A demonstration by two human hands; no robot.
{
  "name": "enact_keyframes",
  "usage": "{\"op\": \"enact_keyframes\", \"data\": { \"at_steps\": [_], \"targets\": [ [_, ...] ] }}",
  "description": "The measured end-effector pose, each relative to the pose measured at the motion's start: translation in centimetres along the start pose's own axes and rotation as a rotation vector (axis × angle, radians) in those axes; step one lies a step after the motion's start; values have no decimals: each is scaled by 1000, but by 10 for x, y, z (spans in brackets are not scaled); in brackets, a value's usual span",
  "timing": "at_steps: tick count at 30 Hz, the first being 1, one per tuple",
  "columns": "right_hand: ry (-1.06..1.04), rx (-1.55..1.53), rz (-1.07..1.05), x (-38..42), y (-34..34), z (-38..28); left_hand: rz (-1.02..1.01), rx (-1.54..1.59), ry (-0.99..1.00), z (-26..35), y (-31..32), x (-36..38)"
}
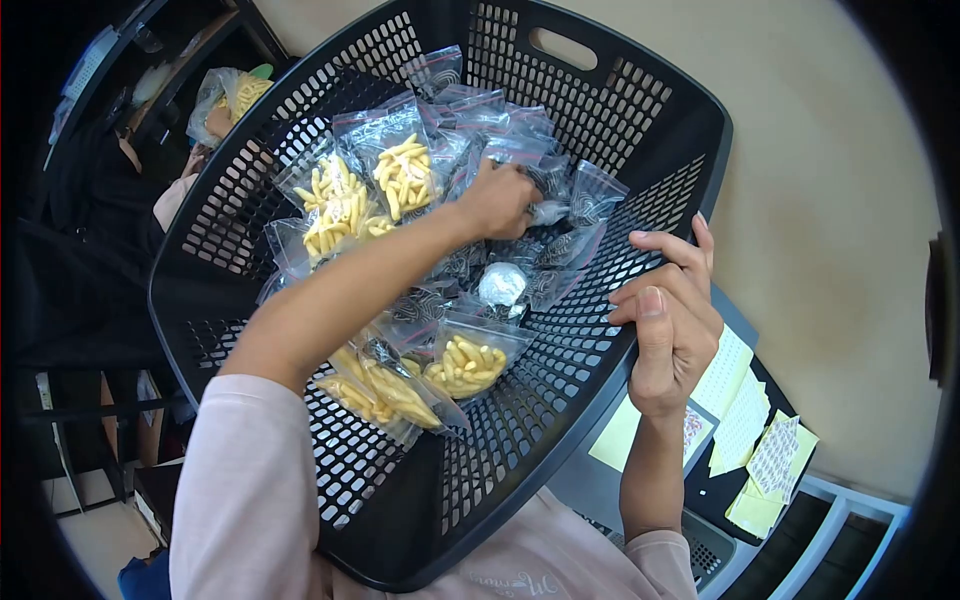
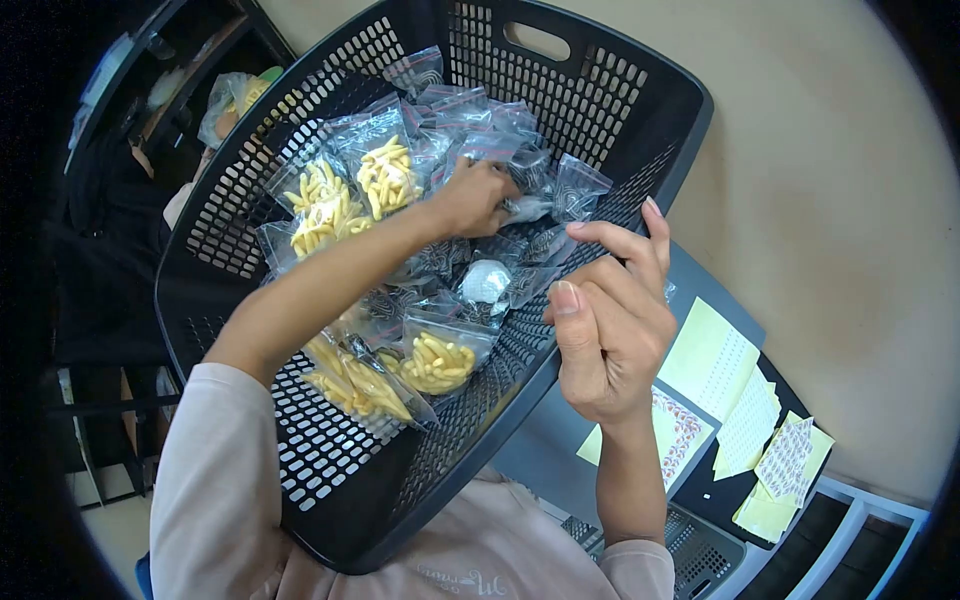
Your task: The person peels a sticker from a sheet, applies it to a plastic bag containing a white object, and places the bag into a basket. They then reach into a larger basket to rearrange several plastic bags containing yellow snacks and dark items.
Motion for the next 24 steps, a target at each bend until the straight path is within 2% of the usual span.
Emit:
{"op": "enact_keyframes", "data": {
  "at_steps": [2, 3, 6, 7, 8, 10, 12, 14, 15, 18, 19, 22, 24],
  "targets": [
    [-8, -1, -2, -1, -1, 1, -138, 139, -82, -10, -23, -5],
    [-12, -1, -5, -1, -1, 0, -142, 158, -62, -16, -29, -6],
    [-5, 6, -2, -2, 0, -2, -177, 53, -60, -22, -43, -8],
    [-7, 6, -2, -2, 0, -2, -262, 7, -33, -23, -44, -9],
    [-5, 2, 1, -1, 1, -2, -260, 6, -32, -21, -42, -8],
    [-8, -6, -2, -2, 1, -2, -117, -168, 158, -14, -28, -2],
    [1, -9, 5, -2, 1, -2, -132, -176, 112, 0, -18, -2],
    [-1, -6, 3, -1, 1, -1, 28, -285, 28, 9, -12, -4],
    [-4, -3, 2, -1, 1, -1, 129, -397, 45, 14, -8, -6],
    [-4, 3, -3, -1, 1, -1, 65, -566, 53, 31, 6, -14],
    [-4, 3, -4, -1, 1, -1, -33, -518, 134, 34, 11, -16],
    [0, 4, -5, -1, 0, -1, -16, -398, 90, 32, 19, -6],
    [-3, -3, -1, -1, 1, -1, -15, -432, 75, 32, 19, 0]
  ]
}}
Point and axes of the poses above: each hand's wrist, its own x-axis away from the middle knuckle, its own y-axis out of the palm, z = x × y, the point moved 1 cm from there along -x, towards the middle knuckle, and after that the axes turned 6 degrees about -x, right-handed, at the moved point
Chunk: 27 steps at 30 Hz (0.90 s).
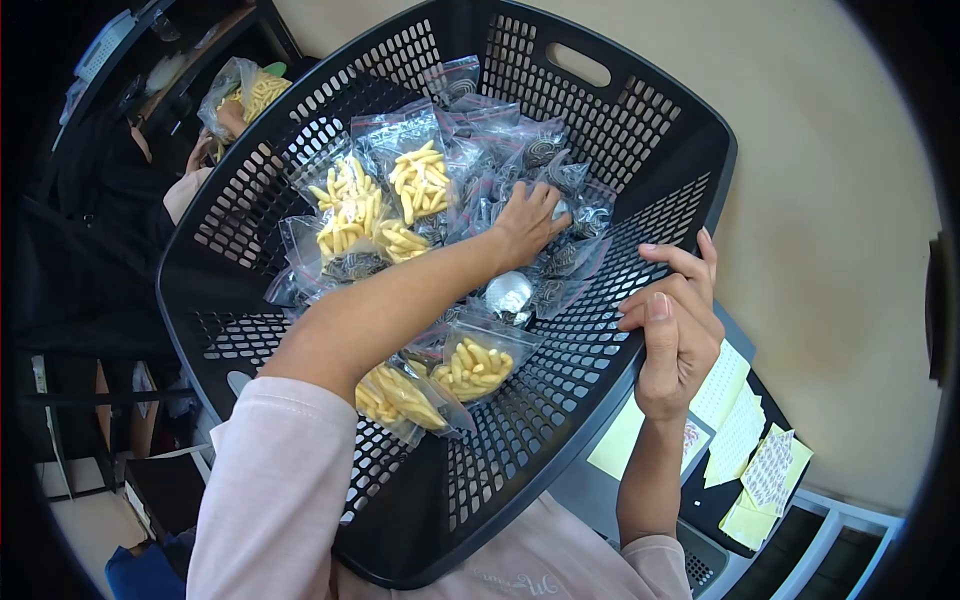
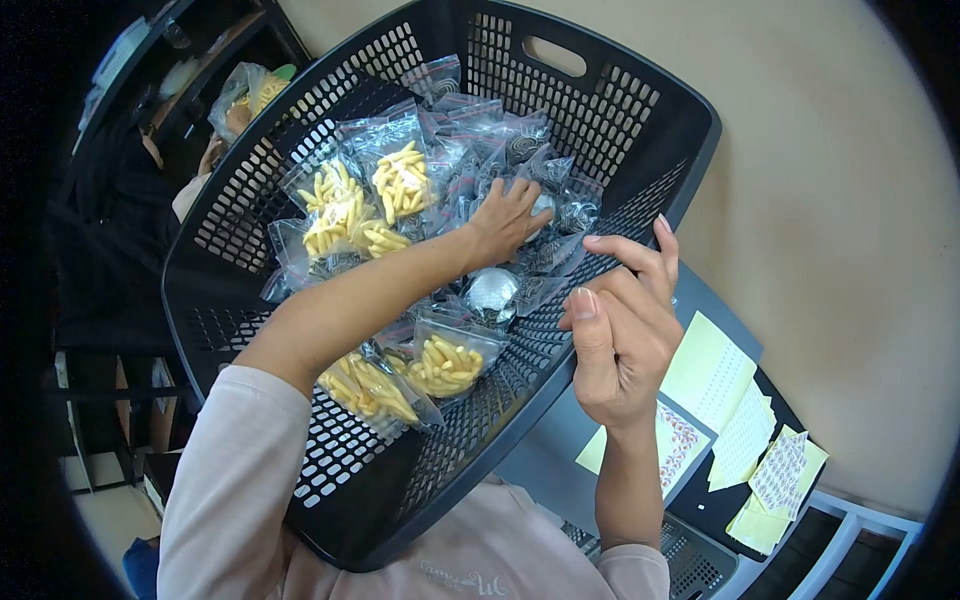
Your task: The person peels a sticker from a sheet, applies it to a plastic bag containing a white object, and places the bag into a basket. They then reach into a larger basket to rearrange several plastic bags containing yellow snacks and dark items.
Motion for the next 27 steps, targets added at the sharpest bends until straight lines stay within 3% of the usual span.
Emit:
{"op": "enact_keyframes", "data": {
  "at_steps": [5, 7, 11, 14, 15, 19, 22, 25, 27],
  "targets": [
    [-5, 7, -16, 1, -3, 1, -74, 40, -43, -1, -6, -6],
    [-19, 10, -33, 0, -3, 1, -296, 257, 105, -12, -15, -1],
    [-17, -5, -15, 0, -1, 1, -386, -1, 191, 17, -1, 21],
    [-4, 4, -12, 1, -1, 0, -538, -79, 254, 20, -14, 27],
    [-4, 6, -21, 1, -2, 0, -593, 41, 260, 16, -13, 28],
    [-10, 2, -17, 0, 0, -1, -528, 88, 231, 21, -5, 33],
    [-6, -2, -8, 0, 0, 0, -360, 6, 139, 34, 0, 44],
    [-14, 3, -26, 0, -2, 0, -172, 231, 133, 25, -3, 57],
    [-14, 3, -27, 0, -2, 1, -237, 236, 140, 20, -10, 48]
  ]
}}
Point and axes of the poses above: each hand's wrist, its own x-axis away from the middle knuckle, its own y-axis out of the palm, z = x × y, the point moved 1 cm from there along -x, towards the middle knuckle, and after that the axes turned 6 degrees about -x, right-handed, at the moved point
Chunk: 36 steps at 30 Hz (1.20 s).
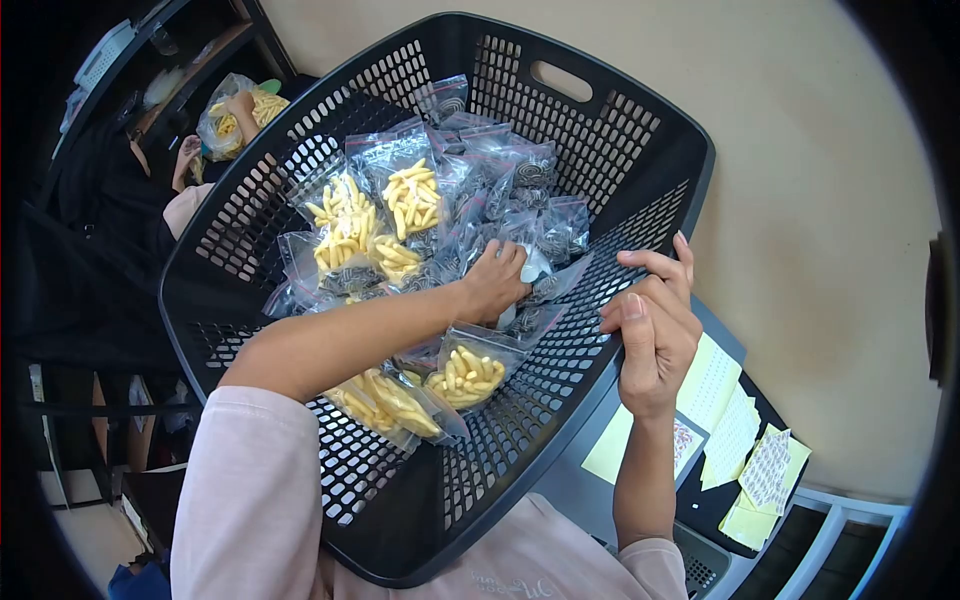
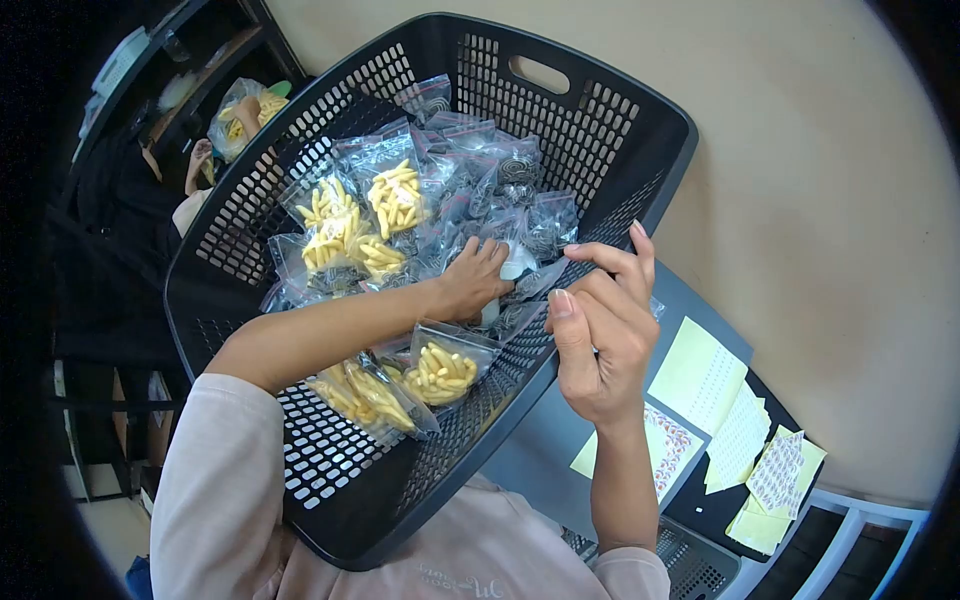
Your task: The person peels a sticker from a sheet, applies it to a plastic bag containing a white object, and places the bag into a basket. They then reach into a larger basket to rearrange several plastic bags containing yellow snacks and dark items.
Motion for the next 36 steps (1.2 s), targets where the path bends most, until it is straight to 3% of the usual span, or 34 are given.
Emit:
{"op": "enact_keyframes", "data": {
  "at_steps": [2, 3, 8, 9, 11, 15, 17, 23, 24, 26, 27, 28, 31, 33, 35, 36],
  "targets": [
    [1, -2, -8, -1, -1, -1, -67, 15, -3, -11, -15, -4],
    [7, 2, -17, -2, -2, -3, -27, 172, -54, -23, -25, -8],
    [90, -180, 51, 0, -22, 4, 325, 628, -193, -91, -88, -18],
    [89, -181, 51, -3, -24, 4, 408, 683, -184, -100, -108, -17],
    [297, -446, 333, -13, -30, 5, 530, 869, -136, -105, -162, -5],
    [266, -561, 375, -35, -41, 10, 820, 955, 75, -65, -237, 13],
    [276, -870, 308, -41, -45, 8, 750, 933, 133, -36, -252, 15],
    [350, -619, 510, -32, -75, 33, 691, 1324, 260, -34, -215, -15],
    [381, -580, 604, -26, -84, 42, 681, 1345, 100, -46, -204, -21],
    [411, -540, 697, -6, -101, 67, 689, 875, -155, -88, -153, -50],
    [538, -473, 763, 7, -108, 86, 777, 632, -209, -103, -117, -62],
    [666, -403, 827, 22, -110, 103, 652, 512, -282, -118, -89, -70],
    [935, -192, 799, 69, -93, 147, 474, 442, -324, -131, -25, -77],
    [1080, -267, 735, 102, -76, 167, 385, 382, -321, -117, -17, -68],
    [973, -75, 563, 156, -66, 221, 110, 257, -278, -109, -22, -61],
    [1016, -66, 541, 161, -57, 219, 107, 254, -271, -106, -27, -58]
  ]
}}
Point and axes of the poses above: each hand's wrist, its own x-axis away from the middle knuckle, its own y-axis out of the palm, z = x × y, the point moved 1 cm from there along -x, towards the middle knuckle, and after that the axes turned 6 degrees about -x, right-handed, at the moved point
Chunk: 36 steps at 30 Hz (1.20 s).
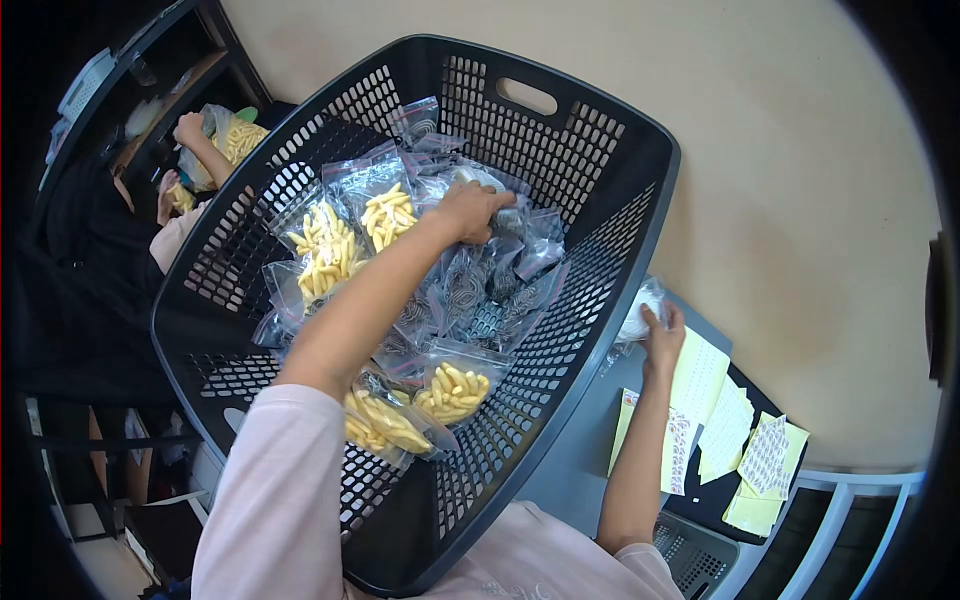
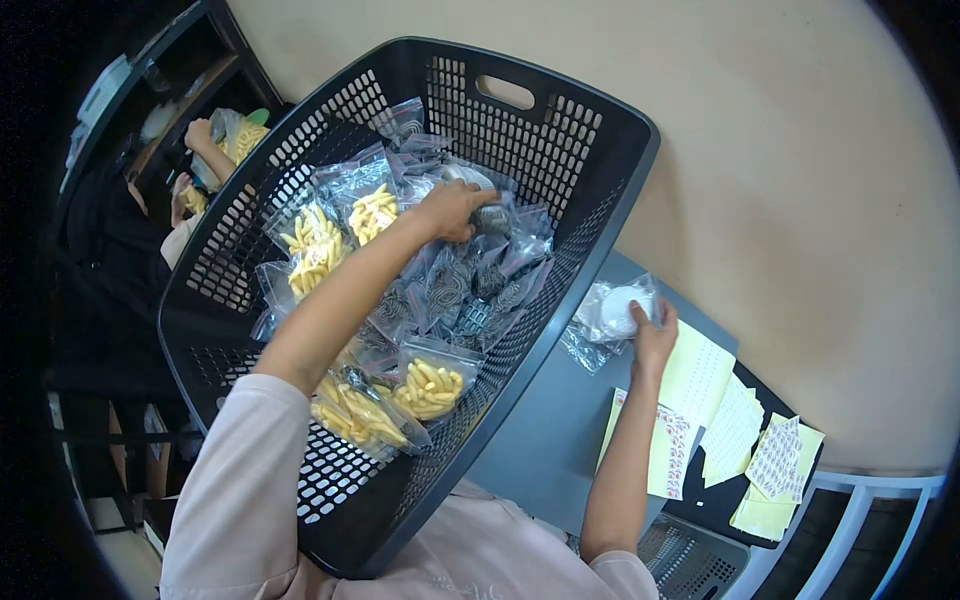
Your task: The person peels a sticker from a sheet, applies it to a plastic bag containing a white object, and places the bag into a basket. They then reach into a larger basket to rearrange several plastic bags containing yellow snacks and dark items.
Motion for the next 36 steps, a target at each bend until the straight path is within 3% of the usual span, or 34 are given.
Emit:
{"op": "enact_keyframes", "data": {
  "at_steps": [3, 5, 6, 8, 10, 13, 15, 16, 18, 20, 21, 22, 23, 25, 28, 31, 33, 35, 36],
  "targets": [
    [49, 54, -40, 9, 10, 8, -165, 30, 178, 11, -16, 12],
    [65, 79, -73, 13, 14, 4, -287, -142, 367, 25, -23, 29],
    [54, 181, -110, 17, 14, -8, -250, -151, 433, 29, -23, 38],
    [47, 282, -140, 25, 10, -28, -362, -196, 453, 40, -22, 57],
    [-256, 562, -106, 32, 7, -50, -471, -242, 466, 54, -20, 78],
    [-381, 460, -35, 43, 6, -104, -622, -245, 444, 72, -11, 109],
    [-363, 228, -18, 56, 11, -151, -781, -158, 427, 78, -6, 123],
    [-424, 65, -31, 67, 15, -178, -775, -24, 562, 75, -45, 122],
    [-584, -106, -67, 88, 24, -213, -790, 269, 517, 74, -93, 89],
    [-684, -125, -88, 102, 35, -229, -518, 551, 229, 44, -98, 44],
    [-834, -123, -155, 110, 42, -237, -300, 423, 181, 25, -92, 21],
    [-985, -121, -221, 117, 50, -242, -83, 290, 132, 5, -74, 4],
    [-988, -128, -221, 123, 59, -244, -80, 284, 128, -14, -35, -7],
    [-1002, -36, -466, 130, 76, -246, 224, 298, 140, -47, 36, -23],
    [-1027, 14, -492, 127, 81, -233, 155, 268, 223, -24, 49, -10],
    [-999, -19, -494, 124, 82, -234, -222, 354, 309, 38, 36, 30],
    [-999, -19, -493, 124, 83, -234, -213, 357, 268, 53, 13, 45],
    [-1001, -16, -506, 127, 84, -234, -555, 1165, -193, 41, 0, 36],
    [-990, -17, -504, 128, 84, -234, -463, 1265, -248, 22, 2, 22]
  ]
}}
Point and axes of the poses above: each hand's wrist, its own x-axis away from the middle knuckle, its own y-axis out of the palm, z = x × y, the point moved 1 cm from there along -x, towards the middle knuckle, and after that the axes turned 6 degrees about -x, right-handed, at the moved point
